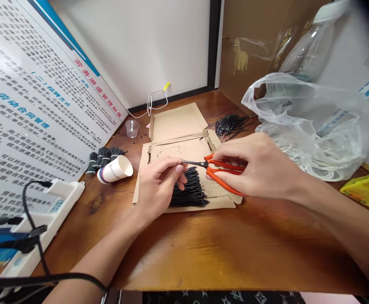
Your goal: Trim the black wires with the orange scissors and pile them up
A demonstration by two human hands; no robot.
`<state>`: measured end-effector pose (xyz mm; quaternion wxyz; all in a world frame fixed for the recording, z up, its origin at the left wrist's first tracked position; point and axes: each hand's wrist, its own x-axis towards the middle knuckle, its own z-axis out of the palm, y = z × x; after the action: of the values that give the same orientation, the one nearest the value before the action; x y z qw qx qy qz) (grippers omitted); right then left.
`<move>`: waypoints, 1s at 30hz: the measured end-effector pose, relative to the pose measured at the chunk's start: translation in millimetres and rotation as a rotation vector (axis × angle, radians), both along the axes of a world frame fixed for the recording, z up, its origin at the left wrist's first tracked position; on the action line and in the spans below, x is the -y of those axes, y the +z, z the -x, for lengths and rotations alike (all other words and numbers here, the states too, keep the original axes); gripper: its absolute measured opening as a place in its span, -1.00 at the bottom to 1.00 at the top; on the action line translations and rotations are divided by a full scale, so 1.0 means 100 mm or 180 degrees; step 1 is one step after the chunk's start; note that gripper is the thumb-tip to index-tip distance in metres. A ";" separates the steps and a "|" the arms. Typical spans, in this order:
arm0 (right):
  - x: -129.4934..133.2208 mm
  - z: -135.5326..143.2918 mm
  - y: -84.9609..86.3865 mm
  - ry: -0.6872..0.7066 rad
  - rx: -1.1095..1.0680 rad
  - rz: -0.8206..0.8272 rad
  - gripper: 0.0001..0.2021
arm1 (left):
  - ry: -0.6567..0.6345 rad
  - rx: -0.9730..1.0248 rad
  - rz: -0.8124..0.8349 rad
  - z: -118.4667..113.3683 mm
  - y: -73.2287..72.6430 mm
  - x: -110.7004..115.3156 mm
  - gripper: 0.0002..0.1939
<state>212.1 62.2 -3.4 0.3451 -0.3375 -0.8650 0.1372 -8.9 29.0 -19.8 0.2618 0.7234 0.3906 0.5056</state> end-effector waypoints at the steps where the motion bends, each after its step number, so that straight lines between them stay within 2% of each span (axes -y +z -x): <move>1: 0.00 0.00 0.00 0.0006 0.0023 -0.0013 -0.79 | -0.0001 -0.0008 0.0005 0.00 0.00 0.00 -0.88; 11: 0.01 0.02 0.00 -0.0062 0.0046 0.0060 -0.79 | -0.0004 -0.0092 0.0032 0.00 0.01 0.00 -0.85; 18: 0.03 0.02 0.02 -0.0132 -0.0195 0.0270 -0.76 | -0.0025 -0.0017 0.0070 0.00 0.02 0.00 -0.87; 30: 0.02 0.02 0.02 -0.0099 0.0105 0.0154 -0.81 | -0.0052 -0.0058 0.0058 0.00 0.02 0.00 -0.84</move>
<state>209.7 59.9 -1.8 0.3246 -0.3612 -0.8617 0.1471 -8.9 29.1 -17.5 0.2689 0.7287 0.3917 0.4932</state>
